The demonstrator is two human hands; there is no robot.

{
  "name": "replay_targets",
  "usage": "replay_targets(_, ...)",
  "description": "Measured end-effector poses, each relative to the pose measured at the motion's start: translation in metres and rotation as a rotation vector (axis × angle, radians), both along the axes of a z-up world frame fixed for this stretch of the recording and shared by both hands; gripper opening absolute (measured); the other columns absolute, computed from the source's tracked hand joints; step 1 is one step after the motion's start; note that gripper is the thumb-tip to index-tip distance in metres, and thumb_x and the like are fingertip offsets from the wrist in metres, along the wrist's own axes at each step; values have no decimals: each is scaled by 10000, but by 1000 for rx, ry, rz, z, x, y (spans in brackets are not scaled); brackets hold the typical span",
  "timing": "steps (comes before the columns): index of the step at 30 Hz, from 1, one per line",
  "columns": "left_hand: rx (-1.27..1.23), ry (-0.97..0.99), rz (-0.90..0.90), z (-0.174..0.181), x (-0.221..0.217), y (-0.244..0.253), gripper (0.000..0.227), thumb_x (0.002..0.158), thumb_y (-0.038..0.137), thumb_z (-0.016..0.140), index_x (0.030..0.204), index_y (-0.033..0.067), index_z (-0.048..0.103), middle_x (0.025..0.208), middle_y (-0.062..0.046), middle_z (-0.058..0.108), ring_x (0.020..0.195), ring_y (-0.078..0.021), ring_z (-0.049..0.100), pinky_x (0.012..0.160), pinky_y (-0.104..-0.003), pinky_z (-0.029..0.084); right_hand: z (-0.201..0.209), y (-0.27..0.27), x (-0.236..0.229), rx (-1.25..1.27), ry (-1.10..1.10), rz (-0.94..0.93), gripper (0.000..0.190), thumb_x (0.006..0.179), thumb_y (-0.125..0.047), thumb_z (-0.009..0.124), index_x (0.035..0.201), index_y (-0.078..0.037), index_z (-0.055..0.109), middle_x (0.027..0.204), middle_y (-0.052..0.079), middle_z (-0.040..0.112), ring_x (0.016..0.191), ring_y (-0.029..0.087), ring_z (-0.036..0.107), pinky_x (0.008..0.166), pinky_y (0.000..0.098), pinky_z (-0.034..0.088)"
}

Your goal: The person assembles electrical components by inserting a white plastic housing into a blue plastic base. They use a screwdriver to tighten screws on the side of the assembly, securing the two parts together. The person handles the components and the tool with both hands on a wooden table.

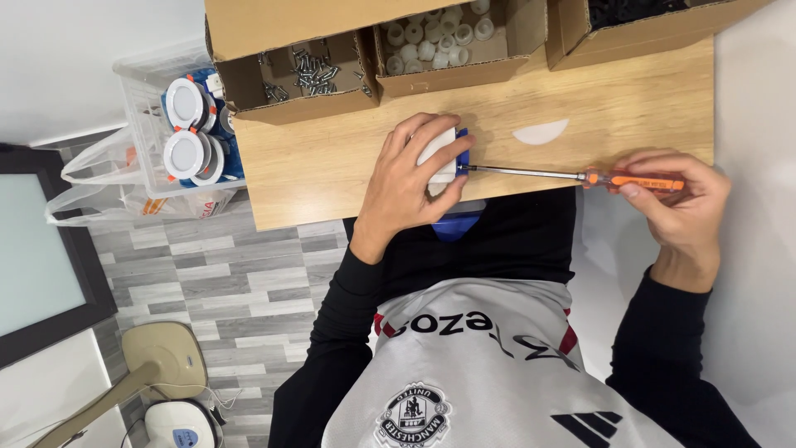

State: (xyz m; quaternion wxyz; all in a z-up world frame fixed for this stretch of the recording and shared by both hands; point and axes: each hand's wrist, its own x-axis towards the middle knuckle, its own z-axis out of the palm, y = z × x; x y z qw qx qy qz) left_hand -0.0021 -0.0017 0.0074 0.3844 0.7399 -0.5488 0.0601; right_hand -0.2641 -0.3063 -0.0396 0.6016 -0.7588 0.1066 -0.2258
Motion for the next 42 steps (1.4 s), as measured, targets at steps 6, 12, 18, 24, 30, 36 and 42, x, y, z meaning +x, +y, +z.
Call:
replay_targets(6, 2, -4, -1, -1, 0, 0, 302, 1051, 192, 681, 1347, 132, 695, 1441, -107, 659, 1310, -356, 621, 1090, -494, 559, 9, 5, 3, 10, -33, 36, 352, 942, 126, 804, 1232, 55, 617, 1315, 272, 642, 1229, 439, 750, 1151, 508, 699)
replay_targets(12, 0, -11, 26, -1, -2, -2, 316, 1023, 156, 701, 1339, 136, 704, 1427, -93, 662, 1309, -356, 615, 1073, -485, 575, 12, 13, 7, 37, 80, -39, 164, 1184, 18, 613, 1207, 181, 622, 1083, 350, 688, 703, 367, 704, 550, 352, 585)
replay_targets(18, -72, 46, 67, -1, -9, -7, 363, 925, 80, 723, 1287, 102, 711, 1411, -98, 651, 1317, -375, 591, 1120, -511, 582, -5, -3, -1, -36, -25, 1, 246, 998, 50, 808, 1179, 92, 647, 1191, 292, 709, 1166, 428, 751, 1018, 471, 675)
replay_targets(24, -102, 83, 99, -4, -14, -10, 400, 877, 59, 724, 1274, 108, 728, 1409, -94, 662, 1335, -380, 590, 1153, -516, 573, 2, 6, 1, -22, -24, -30, 380, 916, 126, 849, 1211, 52, 621, 1299, 292, 658, 1181, 413, 745, 1127, 487, 678)
replay_targets(30, -107, 82, 103, -6, -14, -10, 395, 875, 59, 721, 1267, 109, 733, 1398, -91, 667, 1329, -384, 595, 1158, -516, 572, 2, 9, 4, 33, 119, -92, 213, 1207, -46, 639, 1207, 167, 646, 1090, 317, 690, 773, 418, 735, 665, 392, 639)
replay_targets(36, -133, 103, 99, -4, -14, -11, 385, 866, 33, 716, 1245, 97, 740, 1370, -90, 675, 1313, -388, 599, 1151, -515, 573, -15, -6, 0, 0, -36, -11, 263, 993, 18, 825, 1194, 55, 660, 1218, 255, 717, 1195, 393, 752, 1111, 464, 661)
replay_targets(42, -127, 106, 90, -6, -14, -10, 387, 882, 31, 727, 1262, 102, 739, 1384, -94, 676, 1324, -388, 595, 1152, -521, 576, 11, 7, 8, -82, 12, 31, 323, 1077, -130, 721, 1304, 86, 644, 1406, 292, 667, 1339, 410, 698, 1236, 498, 595)
